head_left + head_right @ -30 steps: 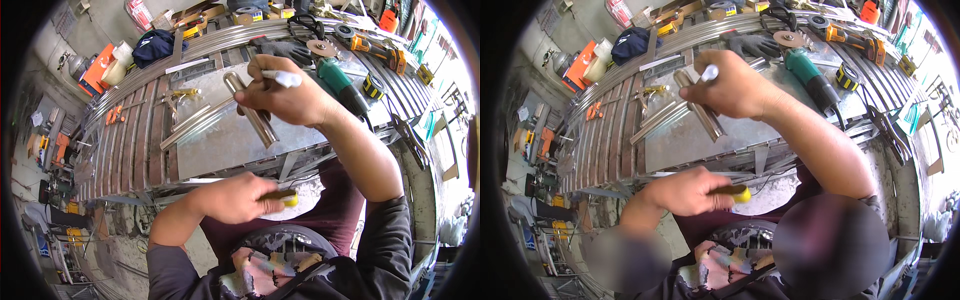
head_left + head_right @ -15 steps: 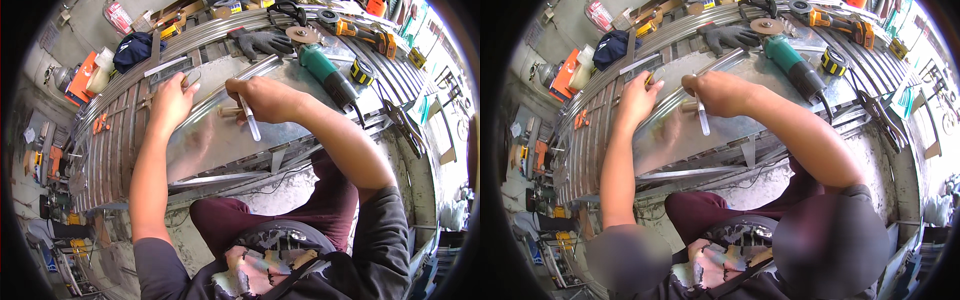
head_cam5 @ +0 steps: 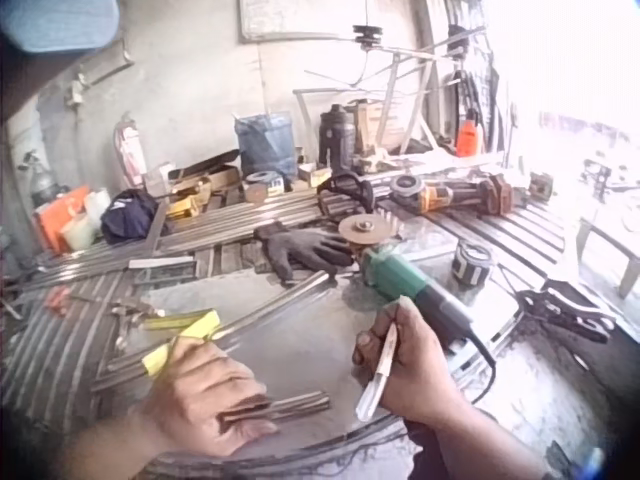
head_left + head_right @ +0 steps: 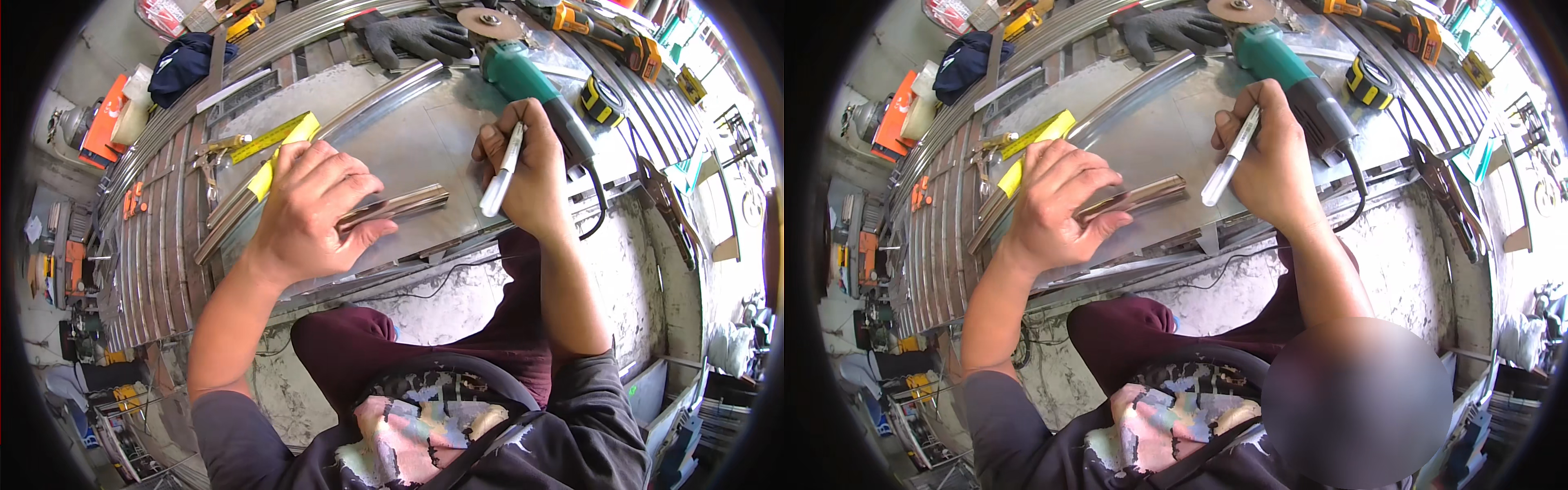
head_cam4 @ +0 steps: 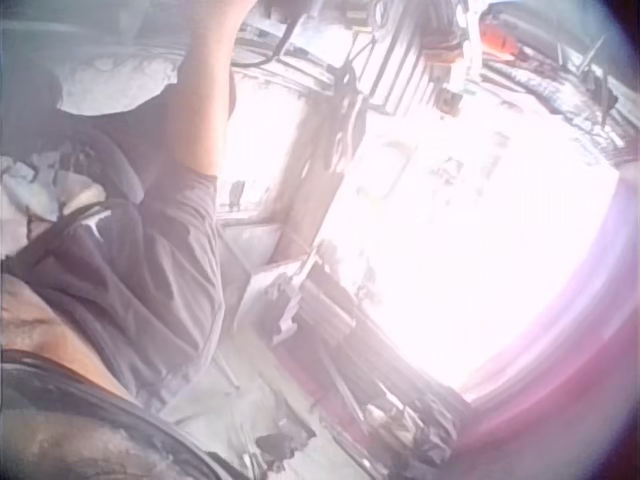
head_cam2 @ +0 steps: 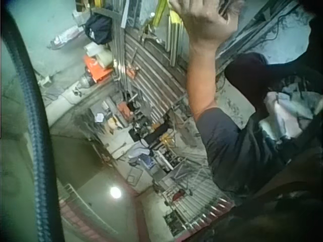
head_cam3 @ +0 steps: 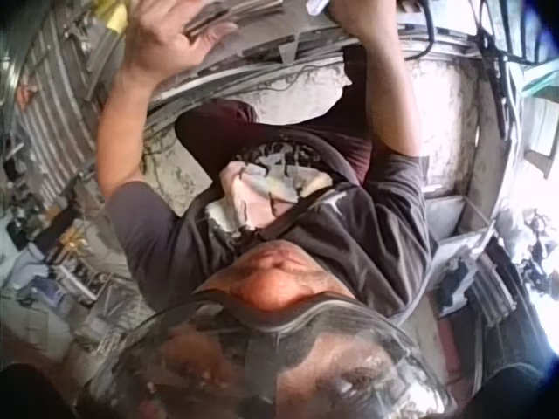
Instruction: The recorder measures a metal tube with a tape measure, marks it with a permanent marker, and cuts it using an angle grinder.
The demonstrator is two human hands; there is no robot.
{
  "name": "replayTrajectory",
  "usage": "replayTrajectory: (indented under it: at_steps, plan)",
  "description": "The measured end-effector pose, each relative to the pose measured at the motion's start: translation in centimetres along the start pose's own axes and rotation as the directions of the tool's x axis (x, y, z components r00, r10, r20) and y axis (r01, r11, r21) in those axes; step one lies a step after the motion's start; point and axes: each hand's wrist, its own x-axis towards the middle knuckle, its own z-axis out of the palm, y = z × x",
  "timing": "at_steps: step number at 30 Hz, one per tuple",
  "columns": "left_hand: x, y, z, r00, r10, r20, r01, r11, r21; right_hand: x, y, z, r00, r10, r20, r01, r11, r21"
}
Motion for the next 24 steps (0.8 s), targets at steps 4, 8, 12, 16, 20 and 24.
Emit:
replayTrajectory:
  at_steps: [4,8,12,16,20,24]
  plan:
    - [-0.4,0.3,0.1,0.998,-0.005,0.069,0.009,0.998,-0.067,0.1,0.2,-0.5,0.998,0.027,0.059,-0.034,0.992,0.122]
    - [-0.4,0.5,0.4,0.998,-0.013,0.062,0.018,0.996,-0.087,-0.1,0.4,-0.5,0.998,0.021,0.052,-0.024,0.999,0.043]
    - [-0.2,1.0,0.5,0.998,-0.012,0.068,0.021,0.991,-0.134,-0.2,1.0,-0.5,0.997,-0.063,0.035,0.061,0.996,0.062]
    - [-0.8,0.6,1.1,0.998,-0.020,0.055,0.028,0.989,-0.146,0.0,1.2,-0.4,0.996,-0.082,0.042,0.081,0.996,0.024]
    - [-1.0,-0.9,1.6,0.990,-0.142,0.005,0.142,0.988,-0.069,0.3,0.8,-0.7,0.999,0.009,0.052,-0.011,0.999,0.039]
    - [-0.9,-0.6,1.6,0.983,-0.181,-0.027,0.177,0.980,-0.093,0.4,2.1,-0.7,0.995,-0.100,0.029,0.102,0.992,-0.073]
